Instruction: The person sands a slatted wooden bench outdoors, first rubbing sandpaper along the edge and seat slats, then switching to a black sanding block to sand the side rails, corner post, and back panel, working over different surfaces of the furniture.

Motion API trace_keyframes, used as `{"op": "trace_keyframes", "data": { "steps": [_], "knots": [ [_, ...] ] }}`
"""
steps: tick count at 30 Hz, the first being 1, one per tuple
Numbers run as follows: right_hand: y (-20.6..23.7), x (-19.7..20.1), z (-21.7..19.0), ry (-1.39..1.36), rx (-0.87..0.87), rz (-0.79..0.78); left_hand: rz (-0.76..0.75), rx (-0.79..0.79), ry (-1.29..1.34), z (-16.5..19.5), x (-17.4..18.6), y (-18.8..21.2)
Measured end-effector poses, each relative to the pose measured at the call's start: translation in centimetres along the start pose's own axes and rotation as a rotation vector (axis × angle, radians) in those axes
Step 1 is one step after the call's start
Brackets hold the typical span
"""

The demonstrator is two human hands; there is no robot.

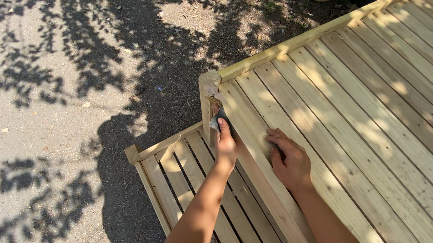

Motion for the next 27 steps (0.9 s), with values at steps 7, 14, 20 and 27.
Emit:
{"op": "trace_keyframes", "data": {
  "steps": [7, 14, 20, 27],
  "knots": [
    [0.0, 0.3, -0.5, 0.02, -0.006, 0.016, -0.201, 0.011, 0.012, -0.3, -5.5, 11.1],
    [0.3, 0.4, -0.5, -0.036, -0.05, -0.006, 0.111, 0.51, 0.236, -7.5, 1.3, 1.7],
    [0.2, 0.6, -0.7, 0.007, -0.027, -0.006, -0.065, 0.291, 0.238, -6.6, -3.5, 12.8],
    [0.5, 0.4, -0.6, 0.008, -0.089, -0.035, 0.17, 0.678, 0.097, -10.3, 3.3, 2.6]
  ]
}}
Point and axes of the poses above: each hand's wrist, its own y-axis away from the middle knuckle, its own x-axis out of the back of the hand, z = x × y, the point moved 6 cm from there along -y, towards the middle knuckle, and after that the axes turned 14 degrees about -z, right-handed, at the moved point
